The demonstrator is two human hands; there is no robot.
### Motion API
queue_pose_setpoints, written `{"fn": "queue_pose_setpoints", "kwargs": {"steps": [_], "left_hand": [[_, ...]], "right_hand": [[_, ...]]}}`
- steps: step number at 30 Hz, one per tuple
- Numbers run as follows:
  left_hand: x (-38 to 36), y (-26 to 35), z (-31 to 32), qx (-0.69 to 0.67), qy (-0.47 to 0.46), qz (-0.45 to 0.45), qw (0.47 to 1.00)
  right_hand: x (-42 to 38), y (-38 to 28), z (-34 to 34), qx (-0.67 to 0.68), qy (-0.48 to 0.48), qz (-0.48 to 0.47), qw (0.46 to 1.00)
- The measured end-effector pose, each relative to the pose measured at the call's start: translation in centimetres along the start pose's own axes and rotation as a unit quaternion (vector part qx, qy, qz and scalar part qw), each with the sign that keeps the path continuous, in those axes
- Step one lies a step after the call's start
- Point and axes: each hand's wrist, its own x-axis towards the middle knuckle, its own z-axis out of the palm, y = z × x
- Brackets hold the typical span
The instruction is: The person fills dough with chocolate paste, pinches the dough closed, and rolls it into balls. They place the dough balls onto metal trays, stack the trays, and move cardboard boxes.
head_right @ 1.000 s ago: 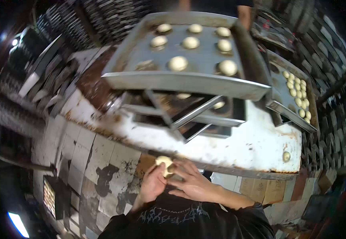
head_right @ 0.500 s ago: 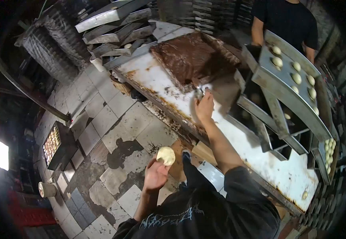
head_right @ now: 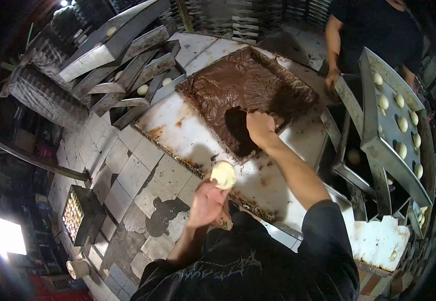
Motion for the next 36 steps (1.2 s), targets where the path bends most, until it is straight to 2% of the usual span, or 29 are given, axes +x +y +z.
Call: {"fn": "queue_pose_setpoints", "kwargs": {"steps": [1, 3, 4, 5, 7, 9, 11, 12, 13, 15, 17, 19, 21, 22, 23, 24, 25, 27, 28, 29, 31, 32, 33, 34, 35, 36], "left_hand": [[1.1, 0.9, -0.2, -0.002, 0.003, -0.002, 1.0], [3.3, 2.4, -0.8, -0.015, 0.08, 0.045, 0.996], [4.6, 2.9, -1.7, -0.007, 0.096, 0.049, 0.994], [5.2, 3.6, -2.0, -0.008, 0.098, 0.044, 0.994], [6.4, 4.7, -2.4, 0.0, 0.109, 0.008, 0.994], [7.2, 5.7, -1.0, -0.031, 0.141, -0.016, 0.989], [7.5, 6.4, 0.0, -0.086, 0.051, -0.059, 0.993], [7.4, 6.8, 0.8, -0.112, 0.045, -0.077, 0.99], [7.1, 7.3, 1.5, -0.109, 0.047, -0.078, 0.99], [6.1, 8.6, 2.6, -0.1, 0.024, -0.087, 0.991], [4.8, 9.4, 2.1, -0.095, 0.011, -0.086, 0.992], [3.2, 9.6, -0.1, 0.015, -0.024, 0.002, 1.0], [1.4, 10.3, 0.1, 0.058, -0.049, 0.006, 0.997], [0.0, 10.0, 0.3, 0.1, -0.055, 0.018, 0.993], [-1.5, 9.3, 0.3, 0.14, -0.061, 0.026, 0.988], [-2.5, 8.4, 0.1, 0.093, -0.059, -0.013, 0.994], [-3.4, 7.2, -0.3, 0.092, -0.063, -0.016, 0.994], [-4.9, 3.9, -1.5, 0.059, -0.116, -0.034, 0.991], [-5.7, 2.0, -1.5, 0.051, -0.109, -0.062, 0.991], [-6.8, 0.2, -1.6, 0.062, -0.149, -0.096, 0.982], [-8.8, -3.2, 0.0, 0.097, -0.142, -0.106, 0.979], [-9.5, -4.8, 0.0, 0.092, -0.15, -0.124, 0.977], [-10.0, -6.4, -0.3, 0.092, -0.077, -0.152, 0.981], [-10.2, -7.4, -0.1, 0.095, -0.005, -0.171, 0.981], [-10.5, -8.2, 0.6, 0.096, -0.013, -0.173, 0.98], [-10.9, -9.0, 1.3, 0.063, 0.029, -0.171, 0.983]], "right_hand": [[1.1, 0.0, 1.3, 0.0, -0.004, 0.0, 1.0], [2.5, -0.7, 2.6, -0.061, -0.071, -0.02, 0.995], [1.9, -0.2, 3.2, -0.054, -0.104, -0.066, 0.991], [0.8, 0.5, 2.2, -0.054, -0.109, -0.063, 0.991], [-1.8, 1.8, -0.8, 0.205, -0.044, -0.109, 0.972], [-4.9, 1.5, -3.7, 0.394, -0.071, -0.042, 0.915], [-8.3, -1.4, -5.3, 0.499, -0.068, 0.038, 0.863], [-9.3, -2.3, -3.0, 0.474, 0.092, -0.075, 0.873], [-9.6, -2.8, -1.7, 0.438, 0.093, -0.1, 0.888], [-9.7, -3.4, 0.3, 0.418, 0.219, -0.159, 0.867], [-10.3, -1.5, 2.5, 0.388, 0.218, -0.13, 0.886], [-11.3, 0.5, 4.2, 0.401, 0.236, -0.114, 0.878], [-13.5, 2.6, 7.4, 0.391, 0.224, 0.012, 0.892], [-14.0, 2.3, 8.1, 0.391, 0.223, 0.011, 0.893], [-14.7, 1.8, 8.7, 0.332, 0.275, 0.02, 0.902], [-15.6, 0.8, 8.1, 0.269, 0.326, 0.03, 0.906], [-16.9, -0.3, 7.1, 0.249, 0.343, 0.042, 0.905], [-19.1, -2.6, 4.6, 0.313, 0.373, 0.028, 0.873], [-20.4, -3.7, 3.6, 0.449, 0.245, 0.062, 0.857], [-21.7, -4.5, 2.6, 0.57, 0.113, 0.099, 0.808], [-24.7, -5.9, -0.2, 0.65, -0.07, 0.054, 0.755], [-26.8, -6.3, -1.7, 0.589, -0.023, 0.032, 0.807], [-28.7, -6.5, -2.8, 0.523, 0.018, 0.004, 0.852], [-30.7, -5.6, -2.1, 0.356, 0.142, -0.126, 0.915], [-32.5, -5.2, -2.4, 0.352, 0.147, -0.123, 0.916], [-34.3, -5.0, -2.7, 0.244, 0.201, -0.178, 0.932]]}}
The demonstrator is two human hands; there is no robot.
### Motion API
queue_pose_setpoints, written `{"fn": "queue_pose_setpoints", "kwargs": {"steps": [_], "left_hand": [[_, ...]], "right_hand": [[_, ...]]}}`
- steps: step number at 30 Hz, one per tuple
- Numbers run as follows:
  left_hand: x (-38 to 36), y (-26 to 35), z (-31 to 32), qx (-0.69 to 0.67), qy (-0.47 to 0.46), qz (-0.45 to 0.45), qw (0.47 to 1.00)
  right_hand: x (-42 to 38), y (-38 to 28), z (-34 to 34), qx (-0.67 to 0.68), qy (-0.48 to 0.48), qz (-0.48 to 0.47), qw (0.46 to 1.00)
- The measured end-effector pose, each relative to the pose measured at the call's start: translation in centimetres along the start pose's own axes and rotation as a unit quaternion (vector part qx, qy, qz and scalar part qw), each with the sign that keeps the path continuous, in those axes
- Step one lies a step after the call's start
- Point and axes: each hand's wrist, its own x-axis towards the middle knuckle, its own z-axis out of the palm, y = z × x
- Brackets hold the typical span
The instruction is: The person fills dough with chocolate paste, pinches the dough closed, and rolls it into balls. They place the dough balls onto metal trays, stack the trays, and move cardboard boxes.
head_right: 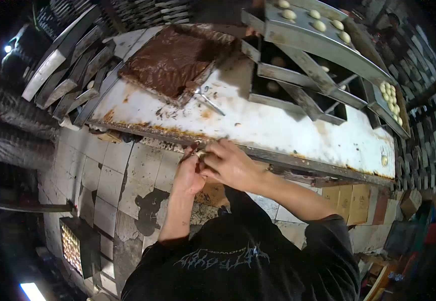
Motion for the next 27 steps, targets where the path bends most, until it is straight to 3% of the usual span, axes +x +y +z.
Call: {"fn": "queue_pose_setpoints", "kwargs": {"steps": [1, 3, 5, 6, 7, 10, 11, 12, 13, 15, 16, 17, 19, 21, 23, 24, 25, 27], "left_hand": [[0.0, -0.8, 0.9, -0.038, 0.034, -0.001, 0.999], [-1.4, -1.5, 4.6, -0.019, 0.033, -0.044, 0.998], [-1.3, -3.5, 7.2, -0.012, -0.047, -0.088, 0.995], [-1.2, -4.5, 7.6, 0.101, -0.087, -0.053, 0.99], [-0.5, -5.6, 8.5, 0.109, -0.093, -0.063, 0.988], [2.9, -9.0, 10.9, 0.319, -0.267, -0.089, 0.905], [3.9, -10.8, 12.5, 0.325, -0.277, -0.097, 0.899], [4.7, -12.8, 14.2, 0.288, -0.274, -0.083, 0.914], [5.7, -14.9, 16.3, 0.25, -0.272, -0.068, 0.927], [7.3, -20.0, 20.7, 0.197, -0.239, -0.044, 0.95], [8.3, -22.2, 22.2, 0.14, -0.223, -0.049, 0.963], [9.1, -24.3, 23.7, 0.082, -0.203, -0.052, 0.974], [10.5, -28.6, 26.2, 0.114, -0.173, -0.031, 0.978], [11.8, -32.3, 28.0, 0.203, -0.17, -0.007, 0.964], [14.2, -36.0, 27.4, 0.404, -0.199, 0.129, 0.883], [15.3, -35.5, 27.4, 0.63, -0.273, 0.296, 0.664], [15.1, -35.0, 27.2, 0.704, -0.324, 0.276, 0.569], [13.1, -32.5, 27.2, 0.795, -0.311, 0.305, 0.421]], "right_hand": [[-1.4, -0.3, -0.9, -0.105, 0.014, -0.082, 0.991], [-4.0, 0.5, -2.9, -0.134, -0.015, -0.071, 0.988], [-5.6, 1.4, -6.0, -0.074, -0.044, 0.094, 0.992], [-5.6, 1.8, -8.6, -0.013, -0.107, 0.204, 0.973], [-6.4, 3.5, -10.1, 0.07, -0.094, 0.17, 0.978], [-10.2, 8.1, -14.5, 0.131, -0.139, 0.169, 0.967], [-12.0, 9.6, -15.4, 0.275, -0.063, 0.276, 0.919], [-14.0, 10.8, -16.4, 0.411, 0.02, 0.371, 0.832], [-15.7, 11.8, -17.8, 0.401, 0.055, 0.432, 0.806], [-19.5, 12.7, -17.6, 0.286, 0.264, 0.282, 0.877], [-21.2, 12.5, -18.7, 0.115, 0.225, 0.281, 0.926], [-22.6, 12.7, -18.2, -0.044, 0.244, 0.292, 0.924], [-26.0, 13.3, -17.9, -0.126, 0.199, 0.353, 0.905], [-29.6, 14.1, -18.2, -0.115, 0.171, 0.364, 0.908], [-32.9, 15.1, -19.0, -0.096, 0.196, 0.427, 0.878], [-34.3, 16.4, -19.3, -0.085, 0.246, 0.446, 0.856], [-35.0, 18.3, -19.7, -0.075, 0.295, 0.461, 0.833], [-32.7, 21.8, -20.5, -0.044, 0.387, 0.496, 0.776]]}}
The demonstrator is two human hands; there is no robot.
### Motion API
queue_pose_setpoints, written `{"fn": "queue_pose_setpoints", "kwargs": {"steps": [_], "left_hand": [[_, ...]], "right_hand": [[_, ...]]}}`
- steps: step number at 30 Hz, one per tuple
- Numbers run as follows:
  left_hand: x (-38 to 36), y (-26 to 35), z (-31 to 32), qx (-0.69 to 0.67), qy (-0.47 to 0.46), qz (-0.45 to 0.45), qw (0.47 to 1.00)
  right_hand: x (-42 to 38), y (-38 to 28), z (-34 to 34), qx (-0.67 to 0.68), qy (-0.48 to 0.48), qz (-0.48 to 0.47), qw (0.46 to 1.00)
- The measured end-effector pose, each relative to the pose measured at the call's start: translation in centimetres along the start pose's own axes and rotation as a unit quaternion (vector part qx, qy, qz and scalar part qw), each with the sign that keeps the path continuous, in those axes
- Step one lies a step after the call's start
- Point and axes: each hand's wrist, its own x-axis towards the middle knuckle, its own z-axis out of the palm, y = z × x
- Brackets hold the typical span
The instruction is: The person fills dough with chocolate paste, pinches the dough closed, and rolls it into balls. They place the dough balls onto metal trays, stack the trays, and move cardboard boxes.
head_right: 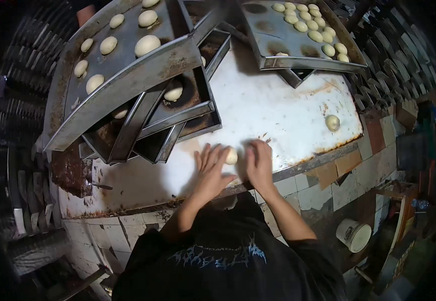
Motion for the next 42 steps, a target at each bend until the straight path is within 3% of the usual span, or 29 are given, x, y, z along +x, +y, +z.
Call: {"fn": "queue_pose_setpoints", "kwargs": {"steps": [2, 4, 7, 8, 9, 10, 12, 14, 15, 17, 19, 20, 21, 22, 23, 24, 26, 27, 29, 30, 31, 32, 33, 34, 36, 37, 38, 40, 42], "left_hand": [[-1.6, -1.1, -2.6, -0.182, 0.045, -0.028, 0.982], [-3.5, -2.0, -5.6, -0.327, 0.043, -0.192, 0.924], [-7.7, -5.7, -8.3, -0.324, 0.083, -0.194, 0.922], [-9.2, -6.8, -9.1, -0.298, 0.06, -0.191, 0.933], [-10.5, -7.8, -9.7, -0.271, 0.037, -0.19, 0.943], [-11.4, -8.8, -10.0, -0.273, 0.042, -0.188, 0.942], [-13.7, -10.1, -10.5, -0.345, 0.005, -0.138, 0.928], [-15.0, -11.4, -12.1, -0.315, -0.038, -0.064, 0.946], [-15.3, -12.5, -13.4, -0.312, -0.077, -0.052, 0.946], [-16.8, -14.5, -16.1, -0.31, -0.137, -0.072, 0.938], [-18.6, -17.3, -17.1, -0.312, -0.103, -0.066, 0.942], [-19.5, -18.4, -17.0, -0.316, -0.082, -0.063, 0.943], [-20.1, -19.3, -17.1, -0.3, -0.09, -0.056, 0.948], [-20.5, -19.6, -17.2, -0.286, -0.101, -0.055, 0.951], [-20.8, -19.7, -17.1, -0.293, -0.109, -0.043, 0.949], [-21.2, -19.6, -17.1, -0.298, -0.122, -0.032, 0.946], [-21.6, -18.7, -16.3, -0.366, -0.108, -0.018, 0.924], [-21.5, -17.9, -15.9, -0.387, -0.1, -0.001, 0.917], [-20.9, -16.8, -15.3, -0.385, -0.098, 0.041, 0.917], [-20.5, -16.2, -15.0, -0.365, -0.107, 0.067, 0.922], [-20.3, -16.0, -13.4, -0.34, -0.135, 0.08, 0.927], [-19.4, -15.0, -14.8, -0.354, -0.176, 0.063, 0.916], [-18.9, -13.9, -16.0, -0.369, -0.174, 0.047, 0.912], [-18.2, -13.3, -16.7, -0.383, -0.18, 0.034, 0.905], [-18.2, -12.9, -14.9, -0.56, -0.226, -0.08, 0.793], [-17.7, -12.5, -14.7, -0.495, -0.201, -0.023, 0.845], [-17.2, -12.6, -12.1, -0.535, -0.189, 0.01, 0.824], [-15.0, -9.8, -10.5, -0.582, -0.251, -0.023, 0.773], [-11.9, -6.7, -7.8, -0.576, -0.295, 0.008, 0.763]], "right_hand": [[1.3, 0.2, 4.6, 0.036, -0.059, 0.007, 0.998], [-0.4, -2.1, 6.6, -0.077, -0.213, -0.086, 0.97], [-5.7, 0.1, 4.5, -0.156, -0.177, -0.254, 0.938], [-6.0, 1.7, 2.9, 0.079, -0.237, 0.13, 0.96], [-2.6, 3.3, 1.0, -0.029, -0.382, -0.042, 0.923], [-0.9, 3.6, 1.2, -0.257, -0.197, -0.182, 0.929], [2.4, -0.1, 5.1, -0.263, -0.005, -0.147, 0.953], [0.9, 0.2, 8.5, -0.173, -0.062, -0.04, 0.982], [-1.6, -0.2, 9.6, -0.192, -0.059, -0.083, 0.976], [-5.1, -4.3, 8.0, -0.242, -0.123, -0.132, 0.953], [-6.5, -4.2, 5.7, -0.409, -0.173, -0.07, 0.893], [-4.9, -4.1, 3.9, -0.352, -0.286, 0.077, 0.888], [-1.7, -9.7, 2.2, -0.139, -0.459, 0.337, 0.81], [0.1, -13.5, 1.6, -0.124, -0.562, 0.17, 0.8], [2.2, -18.5, 1.5, -0.012, -0.589, 0.108, 0.801], [4.3, -25.0, 1.7, -0.002, -0.579, 0.058, 0.813], [8.6, -33.6, 3.0, -0.057, -0.453, -0.235, 0.858], [9.9, -34.2, 5.8, 0.089, -0.308, -0.238, 0.917], [14.9, -40.1, 11.5, -0.058, -0.266, -0.377, 0.885], [16.1, -40.6, 15.0, -0.021, -0.264, -0.342, 0.902], [16.6, -40.4, 18.0, -0.132, -0.293, -0.326, 0.889], [18.0, -38.8, 20.9, -0.275, -0.446, -0.343, 0.779], [17.2, -38.1, 21.5, -0.352, -0.486, -0.4, 0.693], [16.8, -36.4, 21.9, -0.358, -0.347, -0.393, 0.772], [14.4, -37.1, 16.5, -0.192, -0.053, -0.519, 0.831], [13.8, -37.1, 12.4, -0.1, -0.032, -0.529, 0.842], [12.3, -35.7, 8.4, 0.017, -0.033, -0.485, 0.874], [7.8, -29.3, 1.0, 0.008, 0.073, -0.465, 0.882], [2.8, -19.1, -5.8, -0.079, 0.063, -0.419, 0.902]]}}
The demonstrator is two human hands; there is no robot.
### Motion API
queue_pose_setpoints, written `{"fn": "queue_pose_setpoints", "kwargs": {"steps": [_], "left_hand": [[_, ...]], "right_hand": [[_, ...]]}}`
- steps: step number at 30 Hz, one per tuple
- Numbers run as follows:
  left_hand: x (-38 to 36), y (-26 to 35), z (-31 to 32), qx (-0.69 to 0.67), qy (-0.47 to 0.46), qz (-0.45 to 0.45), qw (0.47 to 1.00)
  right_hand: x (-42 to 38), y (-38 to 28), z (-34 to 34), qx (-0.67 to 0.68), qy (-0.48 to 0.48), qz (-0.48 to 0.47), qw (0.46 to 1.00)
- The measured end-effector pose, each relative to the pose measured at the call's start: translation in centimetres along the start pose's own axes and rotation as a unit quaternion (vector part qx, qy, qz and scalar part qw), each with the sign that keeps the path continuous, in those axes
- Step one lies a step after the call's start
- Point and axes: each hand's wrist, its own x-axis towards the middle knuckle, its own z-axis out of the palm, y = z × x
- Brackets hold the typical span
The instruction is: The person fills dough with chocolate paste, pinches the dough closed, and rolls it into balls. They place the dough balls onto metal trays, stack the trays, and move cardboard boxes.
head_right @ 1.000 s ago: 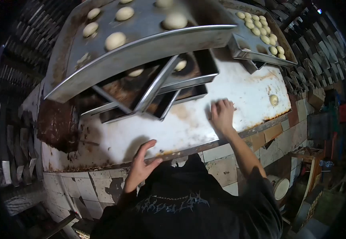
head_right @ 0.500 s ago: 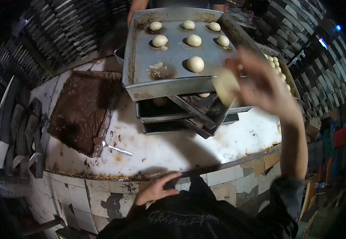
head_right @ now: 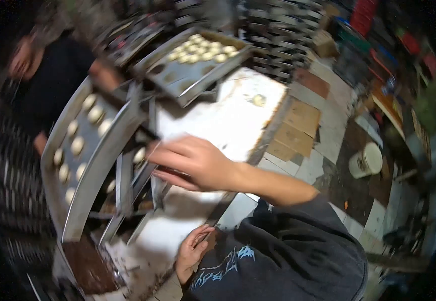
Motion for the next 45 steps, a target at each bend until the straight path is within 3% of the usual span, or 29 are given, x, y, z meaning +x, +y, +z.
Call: {"fn": "queue_pose_setpoints", "kwargs": {"steps": [2, 3, 5, 7, 9, 10, 12, 13, 14, 15, 16, 17, 18, 21, 23, 24, 26, 27, 30, 32, 33, 34, 35, 36, 38, 39, 41, 43, 45], "left_hand": [[5.5, 0.2, 2.8, -0.066, -0.041, -0.113, 0.991], [9.4, -0.1, 4.3, 0.015, -0.108, -0.073, 0.991], [17.0, -1.1, 8.6, 0.067, -0.142, -0.142, 0.977], [23.9, -2.0, 14.5, 0.121, -0.183, -0.133, 0.967], [29.6, -5.6, 19.1, 0.129, -0.243, -0.14, 0.951], [32.3, -7.3, 21.3, 0.151, -0.276, -0.123, 0.941], [36.7, -9.7, 25.3, 0.159, -0.323, -0.129, 0.924], [38.8, -10.3, 27.1, 0.209, -0.33, -0.087, 0.917], [41.6, -15.1, 28.0, 0.19, -0.363, -0.152, 0.899], [43.7, -17.9, 29.2, 0.213, -0.378, -0.151, 0.888], [45.8, -19.8, 30.7, 0.236, -0.39, -0.148, 0.878], [47.9, -20.9, 32.5, 0.278, -0.383, -0.215, 0.855], [50.0, -24.4, 32.6, 0.314, -0.41, -0.12, 0.848], [55.6, -30.4, 34.6, 0.4, -0.331, -0.191, 0.833], [59.2, -34.8, 34.4, 0.521, -0.253, -0.11, 0.807], [60.8, -35.3, 34.8, 0.519, -0.252, -0.122, 0.808], [64.2, -36.4, 34.7, 0.559, -0.28, -0.274, 0.731], [66.9, -38.4, 35.1, 0.554, -0.272, -0.28, 0.735], [70.6, -43.0, 35.3, 0.426, -0.132, -0.444, 0.777], [73.9, -47.5, 36.0, 0.378, -0.077, -0.489, 0.782], [75.5, -50.6, 36.6, 0.371, -0.064, -0.496, 0.783], [76.2, -53.8, 37.4, 0.407, 0.058, -0.477, 0.777], [76.3, -57.3, 37.9, 0.44, 0.175, -0.454, 0.754], [76.0, -62.0, 37.1, 0.419, 0.234, -0.469, 0.741], [80.9, -58.2, 42.3, 0.229, 0.446, -0.637, 0.586], [81.0, -58.7, 43.3, 0.231, 0.445, -0.646, 0.576], [81.6, -60.7, 44.4, 0.061, 0.47, -0.663, 0.58], [76.0, -71.0, 40.9, -0.159, 0.408, -0.523, 0.731], [73.8, -77.0, 39.7, -0.345, 0.358, -0.392, 0.774]], "right_hand": [[-13.4, 2.8, -5.8, -0.023, -0.058, 0.24, 0.969], [-20.6, 3.9, -8.6, -0.035, -0.064, 0.38, 0.922], [-40.4, 5.0, -14.2, -0.182, -0.266, 0.546, 0.773], [-47.7, 1.6, -20.9, -0.126, -0.465, 0.74, 0.47], [-55.5, -1.8, -24.5, -0.122, -0.332, 0.843, 0.404], [-56.9, -2.3, -25.5, -0.118, -0.323, 0.854, 0.391], [-59.3, -2.4, -27.0, -0.145, -0.031, 0.85, 0.505], [-60.7, -1.4, -26.5, -0.163, 0.082, 0.837, 0.515], [-62.1, 0.1, -25.8, -0.149, 0.142, 0.835, 0.51], [-63.0, 1.7, -25.5, -0.136, 0.2, 0.828, 0.505], [-62.8, 3.5, -25.3, -0.109, 0.206, 0.837, 0.495], [-62.6, 5.4, -25.3, -0.08, 0.211, 0.845, 0.485], [-63.4, 7.1, -25.3, -0.083, 0.209, 0.847, 0.481], [-68.3, 13.4, -25.9, 0.006, 0.187, 0.874, 0.449], [-70.4, 18.0, -27.8, 0.002, 0.267, 0.872, 0.411], [-72.2, 20.1, -28.9, 0.007, 0.259, 0.877, 0.405], [-75.8, 24.2, -31.5, 0.018, 0.267, 0.881, 0.391], [-74.9, 26.7, -33.6, -0.056, 0.171, 0.922, 0.342], [-77.7, 29.9, -35.5, -0.157, 0.057, 0.955, 0.247], [-80.3, 29.7, -35.4, -0.121, 0.039, 0.976, 0.178], [-80.9, 29.8, -35.3, -0.122, -0.017, 0.975, 0.185], [-81.8, 29.4, -35.7, -0.061, -0.013, 0.99, 0.126], [-82.2, 29.9, -35.9, -0.066, -0.084, 0.988, 0.109], [-82.7, 31.2, -36.4, -0.062, -0.095, 0.988, 0.106], [-83.0, 34.1, -37.9, -0.113, -0.119, 0.973, 0.162], [-83.5, 35.3, -38.4, -0.102, -0.148, 0.969, 0.168], [-84.5, 36.1, -38.7, -0.087, -0.17, 0.967, 0.166], [-86.6, 35.4, -38.8, -0.094, -0.178, 0.96, 0.193], [-87.2, 34.5, -39.4, -0.093, -0.162, 0.963, 0.193]]}}
